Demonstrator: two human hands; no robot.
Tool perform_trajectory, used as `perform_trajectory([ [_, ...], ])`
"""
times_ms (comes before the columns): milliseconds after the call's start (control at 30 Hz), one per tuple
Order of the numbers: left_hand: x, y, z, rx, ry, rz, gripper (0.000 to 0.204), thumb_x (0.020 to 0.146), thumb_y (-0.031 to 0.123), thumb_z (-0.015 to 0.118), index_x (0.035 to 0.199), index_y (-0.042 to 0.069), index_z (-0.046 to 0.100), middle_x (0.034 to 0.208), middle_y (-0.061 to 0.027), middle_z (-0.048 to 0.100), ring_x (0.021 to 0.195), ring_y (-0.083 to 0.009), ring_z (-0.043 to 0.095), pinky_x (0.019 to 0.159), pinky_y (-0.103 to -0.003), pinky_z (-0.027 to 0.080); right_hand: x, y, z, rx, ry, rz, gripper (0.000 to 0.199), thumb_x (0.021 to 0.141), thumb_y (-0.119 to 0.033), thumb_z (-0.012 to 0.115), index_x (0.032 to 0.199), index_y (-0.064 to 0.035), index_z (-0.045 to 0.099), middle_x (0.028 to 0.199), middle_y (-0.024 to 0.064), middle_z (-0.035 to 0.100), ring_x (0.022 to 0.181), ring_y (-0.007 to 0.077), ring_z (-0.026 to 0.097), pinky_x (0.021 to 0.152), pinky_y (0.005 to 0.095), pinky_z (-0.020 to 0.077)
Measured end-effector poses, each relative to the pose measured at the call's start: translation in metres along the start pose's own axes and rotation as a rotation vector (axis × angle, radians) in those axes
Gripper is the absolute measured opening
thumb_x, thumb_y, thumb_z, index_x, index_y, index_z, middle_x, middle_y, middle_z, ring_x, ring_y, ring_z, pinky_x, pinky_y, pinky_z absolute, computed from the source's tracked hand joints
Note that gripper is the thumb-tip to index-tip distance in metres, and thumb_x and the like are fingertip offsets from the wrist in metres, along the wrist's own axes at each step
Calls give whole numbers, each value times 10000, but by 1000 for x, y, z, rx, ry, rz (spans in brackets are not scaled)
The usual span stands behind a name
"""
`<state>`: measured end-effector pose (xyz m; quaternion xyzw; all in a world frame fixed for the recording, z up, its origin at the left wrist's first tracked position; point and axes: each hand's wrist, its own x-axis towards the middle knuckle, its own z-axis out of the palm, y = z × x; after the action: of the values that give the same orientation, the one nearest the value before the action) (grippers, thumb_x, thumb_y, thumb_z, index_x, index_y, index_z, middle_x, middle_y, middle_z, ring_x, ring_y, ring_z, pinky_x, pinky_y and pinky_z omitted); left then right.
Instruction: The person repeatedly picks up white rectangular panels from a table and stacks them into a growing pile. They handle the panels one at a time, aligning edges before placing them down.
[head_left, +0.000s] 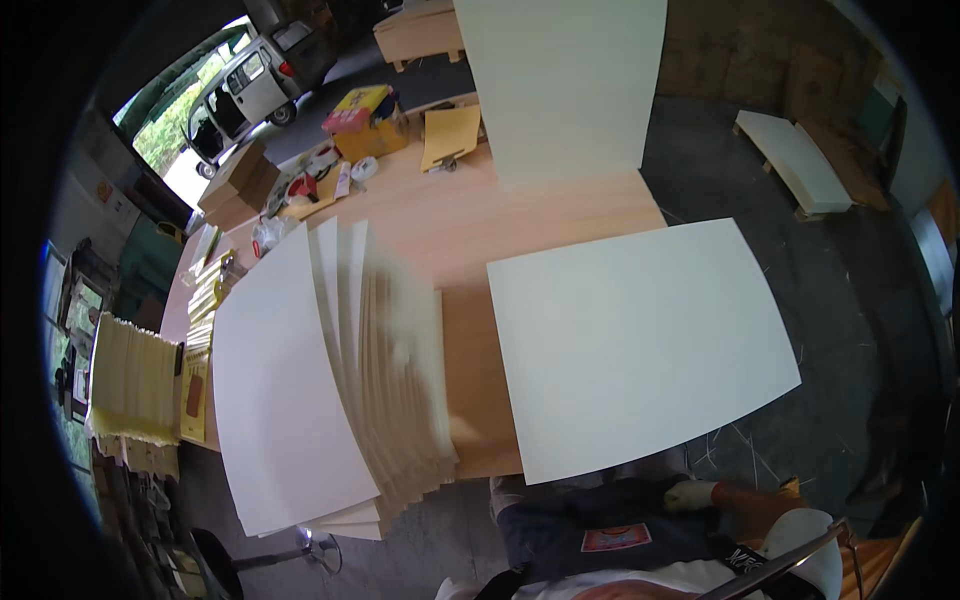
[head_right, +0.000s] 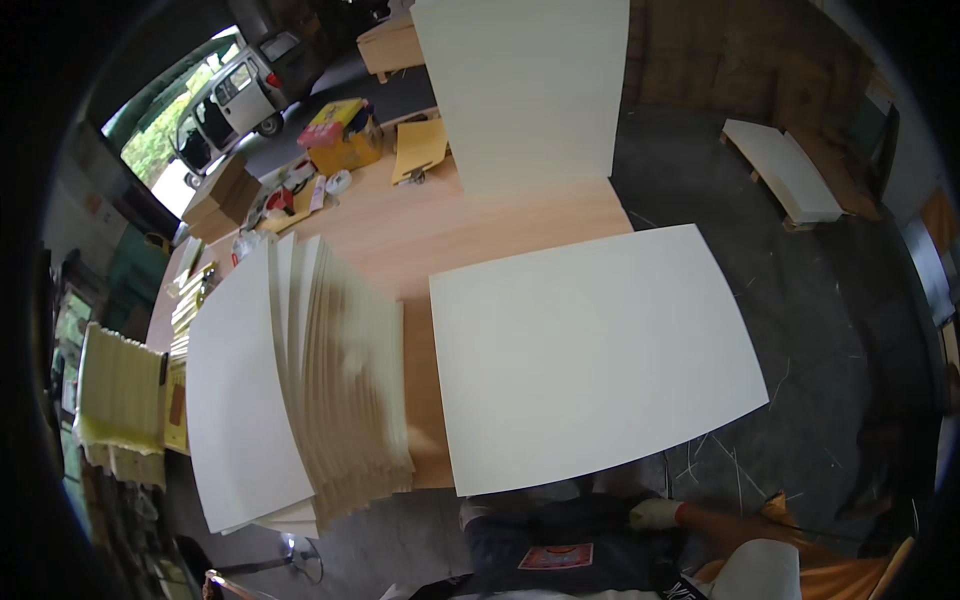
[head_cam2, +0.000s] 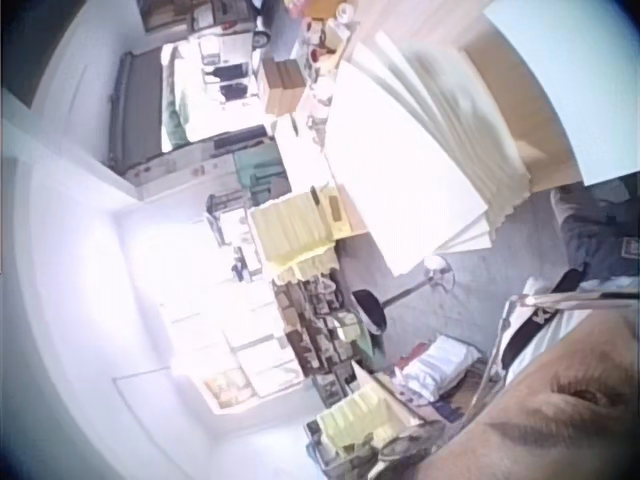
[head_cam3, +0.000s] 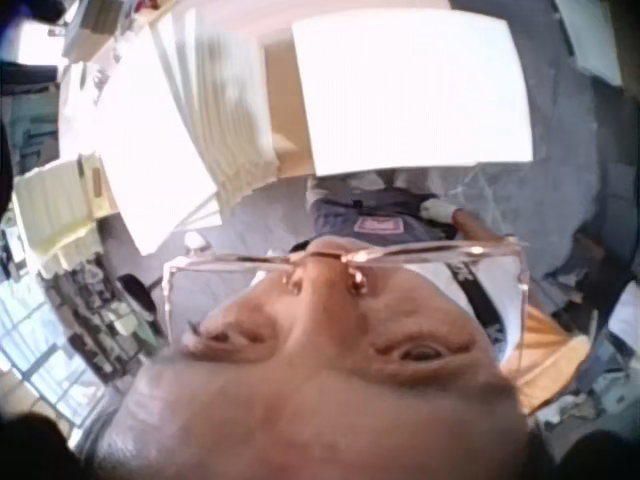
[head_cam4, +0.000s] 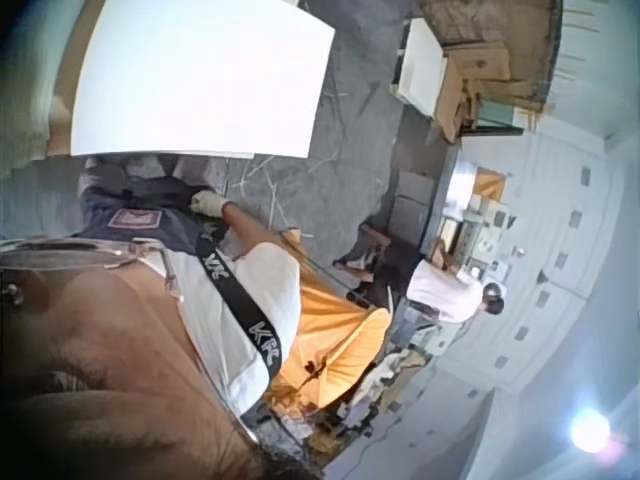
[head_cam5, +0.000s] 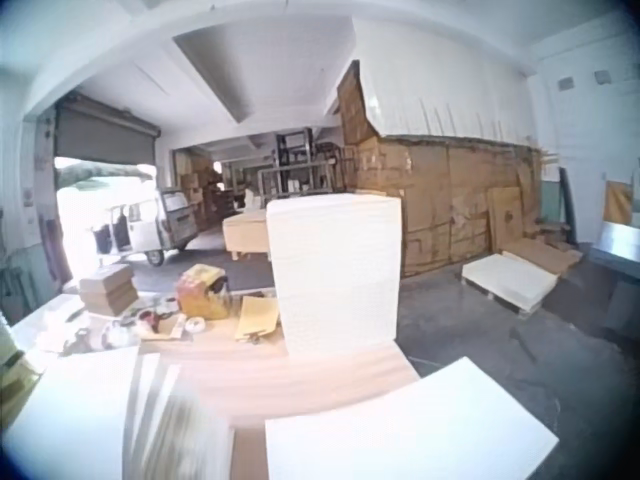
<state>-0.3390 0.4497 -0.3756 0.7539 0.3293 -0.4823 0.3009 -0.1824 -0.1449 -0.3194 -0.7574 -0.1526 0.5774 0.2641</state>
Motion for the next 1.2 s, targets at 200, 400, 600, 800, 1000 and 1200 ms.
perform_trajectory([
  [200, 25, -10, 18, -49, 40, 8, 474, 978, 292, 546, 1374, 33, 564, 1290, -251, 643, 1182, -383, 630, 981, -428, 484, 20, -5, 50, -246, -22, 8, 403, 921, -457, 572, 1052, -119, 749, 1064, 181, 723, 1015, 366, 680, 862, 489, 502],
  [400, 88, -27, 39, 96, 115, 114, 458, 985, 276, 543, 1368, 26, 572, 1277, -253, 649, 1166, -382, 636, 971, -420, 487, 94, 41, 131, -394, -84, 41, 326, 892, -406, 621, 1001, -127, 751, 1024, 129, 738, 964, 319, 696, 818, 463, 526],
  [600, 138, -24, -6, -176, 895, 473, 323, 983, 192, 550, 1249, 29, 631, 1124, -210, 686, 1025, -335, 666, 878, -388, 509, 23, -18, 79, -111, 711, -27, 373, 971, -439, 571, 1044, -88, 677, 905, 72, 734, 761, 181, 688, 708, 355, 541],
  [800, -92, 214, -51, -89, 937, 1634, 112, 894, 18, 673, 984, 64, 721, 863, -118, 682, 765, -241, 671, 661, -353, 517, -92, -53, 19, 609, 1412, -345, 256, 997, -325, 598, 1023, -78, 659, 820, 22, 688, 689, 105, 614, 659, 292, 504],
  [1000, -311, 377, -7, 248, 1114, 2286, 227, 795, 1, 747, 989, 118, 739, 961, -111, 705, 876, -310, 672, 768, -389, 544, -171, -64, -83, 645, 1900, -651, 364, 987, -423, 605, 1096, -79, 658, 832, 5, 639, 744, 75, 577, 705, 256, 480],
  [1200, -345, 533, -12, 770, 843, 1796, 260, 952, 200, 614, 1193, 155, 698, 1163, -135, 669, 1124, -321, 625, 976, -411, 479, -204, -133, -124, 338, 1817, -76, 735, 897, -755, 466, 1134, -83, 648, 1089, 178, 708, 1078, 333, 667, 938, 398, 478],
])
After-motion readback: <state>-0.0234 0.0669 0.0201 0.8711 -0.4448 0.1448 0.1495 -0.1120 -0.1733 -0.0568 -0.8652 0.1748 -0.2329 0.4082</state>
